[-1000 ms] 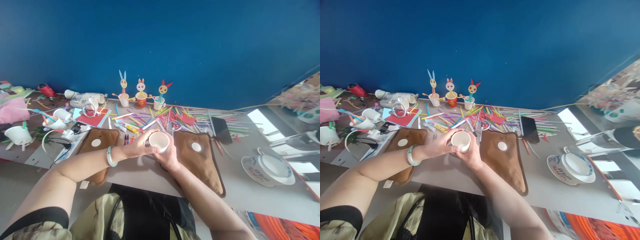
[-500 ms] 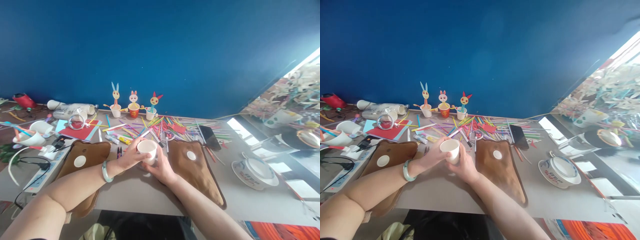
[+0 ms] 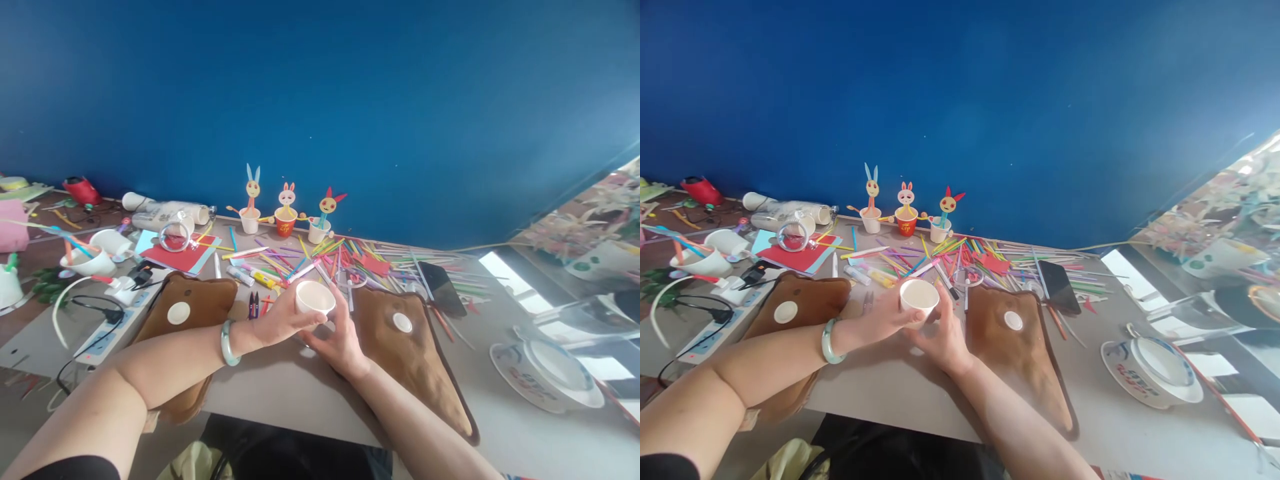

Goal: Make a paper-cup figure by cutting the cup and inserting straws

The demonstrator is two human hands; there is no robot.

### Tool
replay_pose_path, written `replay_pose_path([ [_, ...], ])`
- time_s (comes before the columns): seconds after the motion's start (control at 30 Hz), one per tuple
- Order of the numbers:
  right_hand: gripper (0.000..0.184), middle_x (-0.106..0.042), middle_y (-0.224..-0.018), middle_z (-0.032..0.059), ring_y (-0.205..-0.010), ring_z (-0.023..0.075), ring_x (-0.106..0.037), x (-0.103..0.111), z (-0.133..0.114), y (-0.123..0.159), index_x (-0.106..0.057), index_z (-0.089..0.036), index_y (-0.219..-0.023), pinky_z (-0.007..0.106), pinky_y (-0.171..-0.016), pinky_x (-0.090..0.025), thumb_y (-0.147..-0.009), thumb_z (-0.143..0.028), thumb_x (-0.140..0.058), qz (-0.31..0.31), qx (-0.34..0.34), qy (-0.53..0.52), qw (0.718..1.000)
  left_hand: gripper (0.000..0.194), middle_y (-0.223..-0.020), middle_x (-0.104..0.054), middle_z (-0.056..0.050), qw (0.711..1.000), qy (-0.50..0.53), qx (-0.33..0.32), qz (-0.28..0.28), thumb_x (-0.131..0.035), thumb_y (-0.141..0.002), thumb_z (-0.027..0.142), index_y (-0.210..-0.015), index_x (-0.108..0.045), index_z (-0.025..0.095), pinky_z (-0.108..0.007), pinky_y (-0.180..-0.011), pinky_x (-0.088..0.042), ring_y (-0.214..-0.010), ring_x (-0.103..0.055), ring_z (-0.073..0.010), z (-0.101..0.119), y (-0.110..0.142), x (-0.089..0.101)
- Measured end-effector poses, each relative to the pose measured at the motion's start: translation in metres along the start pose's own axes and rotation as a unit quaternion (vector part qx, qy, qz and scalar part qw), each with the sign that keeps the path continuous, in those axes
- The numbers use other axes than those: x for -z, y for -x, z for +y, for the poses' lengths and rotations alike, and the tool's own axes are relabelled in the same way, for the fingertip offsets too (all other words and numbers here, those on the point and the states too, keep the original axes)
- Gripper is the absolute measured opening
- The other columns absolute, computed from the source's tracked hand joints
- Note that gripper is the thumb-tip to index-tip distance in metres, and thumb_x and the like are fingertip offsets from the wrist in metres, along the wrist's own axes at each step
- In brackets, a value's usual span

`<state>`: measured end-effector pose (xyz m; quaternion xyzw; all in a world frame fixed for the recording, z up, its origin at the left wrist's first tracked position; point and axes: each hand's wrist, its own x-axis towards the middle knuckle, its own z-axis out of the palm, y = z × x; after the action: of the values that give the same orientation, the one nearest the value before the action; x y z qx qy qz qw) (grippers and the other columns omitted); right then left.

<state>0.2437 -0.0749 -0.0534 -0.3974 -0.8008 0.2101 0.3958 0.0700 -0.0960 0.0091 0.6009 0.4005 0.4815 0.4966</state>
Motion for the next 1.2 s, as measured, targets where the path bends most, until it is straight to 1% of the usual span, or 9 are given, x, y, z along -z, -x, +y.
replay_pose_path([
  [0.17, 0.095, -0.071, -0.086, 0.0021, -0.07, 0.0198, -0.069, 0.003, -0.002, -0.001, -0.025, -0.019, -0.153, 0.033, -0.068, -0.059, -0.076, -0.041, -0.076, 0.012, 0.018, -0.015, 1.0, 0.051, -0.112, -0.068, -0.012, 1.0, 0.023, -0.013, -0.012, -0.073, -0.083, 0.049, -0.119, -0.058, 0.016, -0.04, -0.092, -0.051, -0.104, -0.063, -0.026, -0.011, 0.001, -0.001],
  [0.37, 0.099, -0.073, -0.096, 0.0078, -0.077, 0.0218, -0.071, 0.009, -0.005, -0.003, -0.024, -0.016, -0.153, 0.035, -0.072, -0.06, -0.075, -0.044, -0.078, -0.017, 0.031, -0.048, 0.998, 0.059, -0.123, -0.065, -0.014, 0.997, 0.065, -0.026, -0.043, -0.059, -0.089, 0.064, -0.125, -0.058, 0.017, -0.045, -0.102, -0.048, -0.116, -0.06, -0.0292, -0.023, 0.005, 0.003],
  [0.5, 0.1, -0.073, -0.093, 0.0043, -0.073, 0.0196, -0.071, 0.009, -0.006, 0.0, -0.025, -0.019, -0.154, 0.031, -0.067, -0.06, -0.073, -0.037, -0.079, -0.035, 0.03, -0.061, 0.997, 0.053, -0.124, -0.065, -0.013, 0.997, 0.069, 0.021, -0.034, -0.061, -0.09, 0.056, -0.127, -0.056, 0.017, -0.043, -0.101, -0.049, -0.117, -0.06, -0.0281, -0.018, 0.008, 0.006],
  [0.6, 0.098, -0.073, -0.093, 0.0036, -0.073, 0.0186, -0.071, 0.009, -0.007, 0.001, -0.026, -0.021, -0.154, 0.029, -0.065, -0.059, -0.072, -0.032, -0.08, -0.038, 0.021, -0.06, 0.997, 0.049, -0.119, -0.066, -0.01, 0.999, 0.035, 0.002, -0.027, -0.065, -0.087, 0.05, -0.123, -0.058, 0.018, -0.042, -0.099, -0.05, -0.111, -0.061, -0.0263, -0.019, 0.01, 0.008],
  [0.77, 0.1, -0.073, -0.093, 0.003, -0.067, 0.0163, -0.068, 0.009, -0.011, 0.002, -0.027, -0.022, -0.153, 0.028, -0.064, -0.058, -0.069, -0.032, -0.082, -0.062, -0.002, -0.074, 0.995, 0.042, -0.12, -0.066, -0.009, 1.0, -0.009, -0.004, -0.012, -0.058, -0.091, 0.049, -0.121, -0.059, 0.02, -0.041, -0.1, -0.049, -0.109, -0.06, -0.0241, -0.024, 0.011, 0.01],
  [0.87, 0.103, -0.072, -0.09, 0.0021, -0.062, 0.0155, -0.067, 0.007, -0.011, 0.003, -0.028, -0.022, -0.152, 0.026, -0.059, -0.056, -0.067, -0.036, -0.085, -0.082, -0.023, -0.084, 0.993, 0.044, -0.116, -0.066, -0.009, 1.0, -0.011, 0.008, -0.002, -0.064, -0.087, 0.05, -0.119, -0.058, 0.019, -0.04, -0.096, -0.05, -0.106, -0.061, -0.0242, -0.021, 0.011, 0.008],
  [1.03, 0.109, -0.073, -0.095, 0.0048, -0.066, 0.0184, -0.07, 0.004, -0.008, 0.005, -0.03, -0.022, -0.153, 0.027, -0.059, -0.056, -0.063, -0.044, -0.087, -0.104, -0.049, -0.071, 0.991, 0.052, -0.098, -0.069, -0.006, 0.998, -0.028, 0.036, -0.032, -0.077, -0.075, 0.047, -0.113, -0.059, 0.017, -0.039, -0.085, -0.055, -0.094, -0.065, -0.0236, -0.011, 0.009, 0.003],
  [1.1, 0.111, -0.073, -0.098, 0.0065, -0.071, 0.0202, -0.071, 0.006, -0.006, 0.003, -0.032, -0.022, -0.153, 0.029, -0.063, -0.057, -0.062, -0.052, -0.087, -0.101, -0.039, -0.064, 0.992, 0.048, -0.094, -0.069, -0.005, 0.998, -0.038, 0.03, -0.031, -0.076, -0.077, 0.047, -0.112, -0.06, 0.018, -0.038, -0.081, -0.056, -0.088, -0.065, -0.0218, -0.011, 0.009, 0.002],
  [1.2, 0.104, -0.072, -0.101, 0.0083, -0.081, 0.0228, -0.072, 0.011, -0.003, 0.0, -0.039, -0.022, -0.15, 0.03, -0.07, -0.058, -0.067, -0.074, -0.074, -0.093, 0.0, -0.076, 0.993, 0.052, -0.104, -0.068, -0.006, 0.998, -0.059, 0.006, -0.01, -0.077, -0.076, 0.045, -0.117, -0.057, 0.019, -0.04, -0.087, -0.055, -0.093, -0.065, -0.0223, -0.015, 0.012, 0.003],
])
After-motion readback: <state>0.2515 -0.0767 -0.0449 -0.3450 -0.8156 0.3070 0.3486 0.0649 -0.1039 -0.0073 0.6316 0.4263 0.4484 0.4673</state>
